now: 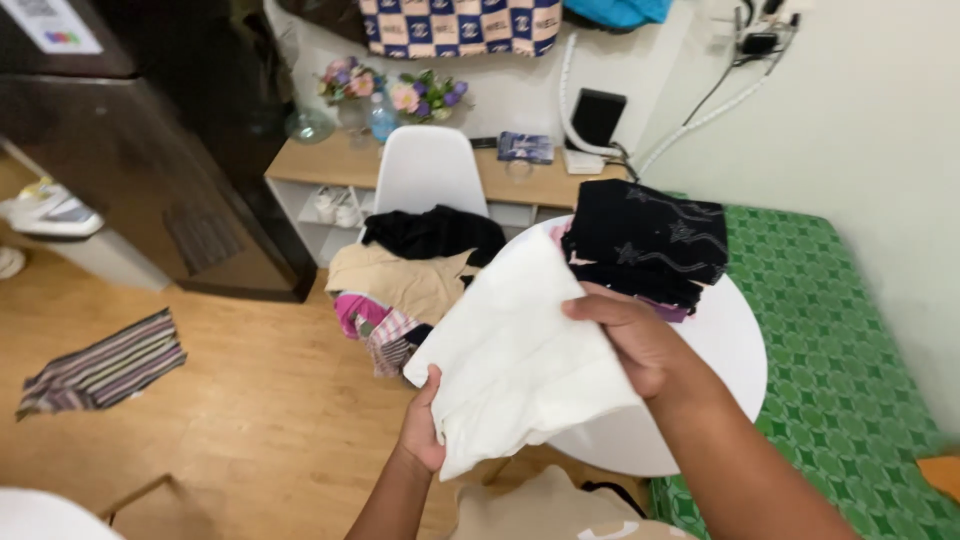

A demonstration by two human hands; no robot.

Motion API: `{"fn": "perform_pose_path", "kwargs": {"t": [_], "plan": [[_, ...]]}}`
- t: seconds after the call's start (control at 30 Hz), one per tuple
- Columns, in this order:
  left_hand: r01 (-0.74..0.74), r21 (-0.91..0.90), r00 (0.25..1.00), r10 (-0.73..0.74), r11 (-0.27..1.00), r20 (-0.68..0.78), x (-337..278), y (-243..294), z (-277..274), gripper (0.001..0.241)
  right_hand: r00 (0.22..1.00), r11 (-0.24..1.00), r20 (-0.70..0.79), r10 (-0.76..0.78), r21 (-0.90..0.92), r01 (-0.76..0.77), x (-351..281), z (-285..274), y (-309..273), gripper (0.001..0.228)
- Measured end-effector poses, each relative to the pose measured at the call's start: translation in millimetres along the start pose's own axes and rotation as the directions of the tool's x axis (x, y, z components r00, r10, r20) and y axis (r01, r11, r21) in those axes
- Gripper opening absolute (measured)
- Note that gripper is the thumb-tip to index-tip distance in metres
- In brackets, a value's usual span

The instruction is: The person folds a white shirt and a black shirt on a white round table. They smooth out the fabric, fold the sleeves and sides, and stack the folded garments on top of each other.

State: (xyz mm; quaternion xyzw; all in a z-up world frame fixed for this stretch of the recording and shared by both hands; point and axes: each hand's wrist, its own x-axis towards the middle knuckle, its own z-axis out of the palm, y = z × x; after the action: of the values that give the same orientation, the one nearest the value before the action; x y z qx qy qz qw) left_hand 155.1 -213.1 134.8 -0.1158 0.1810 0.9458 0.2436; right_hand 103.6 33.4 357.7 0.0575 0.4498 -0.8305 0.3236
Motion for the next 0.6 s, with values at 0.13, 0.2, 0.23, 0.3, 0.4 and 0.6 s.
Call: {"fn": "perform_pose_path", "kwargs": {"t": [0.13, 0.2, 0.23, 0.3, 0.4, 0.6], "plan": [[0.032, -0.021, 0.997, -0.03, 0.999, 0.076, 25.6, 9.3, 30.6, 0.079, 0.962, 0.994, -0.253, -0.102, -0.058, 0.09, -3.3, -79.9, -6.5, 0.058], [-0.053, 0.09, 0.999, 0.053, 0.995, 0.009, 48.3, 6.1, 41.9, 0.074, 0.934, 0.989, -0.327, -0.147, -0.06, 0.135, -0.9, -127.9, -3.9, 0.056], [-0.033, 0.094, 0.999, 0.032, 0.995, 0.009, 60.2, 3.8, 39.4, 0.074, 0.927, 0.989, -0.343, -0.15, -0.051, 0.142, -1.6, -147.4, 1.9, 0.056], [0.041, 0.103, 0.995, -0.031, 0.994, -0.093, 89.7, -1.4, 36.9, 0.074, 0.872, 0.985, -0.46, -0.17, -0.051, 0.165, -2.6, -188.3, 9.6, 0.05], [0.083, 0.132, 0.991, -0.069, 0.988, -0.114, 116.2, -7.0, 53.8, 0.07, 0.854, 0.983, -0.487, -0.182, -0.088, 0.159, -7.2, -221.5, 2.8, 0.045], [0.138, 0.167, 0.985, -0.117, 0.976, -0.13, 160.7, -0.6, 113.5, 0.07, 0.835, 0.99, -0.532, -0.14, -0.052, 0.132, -11.5, -240.8, -29.0, 0.042]]}}
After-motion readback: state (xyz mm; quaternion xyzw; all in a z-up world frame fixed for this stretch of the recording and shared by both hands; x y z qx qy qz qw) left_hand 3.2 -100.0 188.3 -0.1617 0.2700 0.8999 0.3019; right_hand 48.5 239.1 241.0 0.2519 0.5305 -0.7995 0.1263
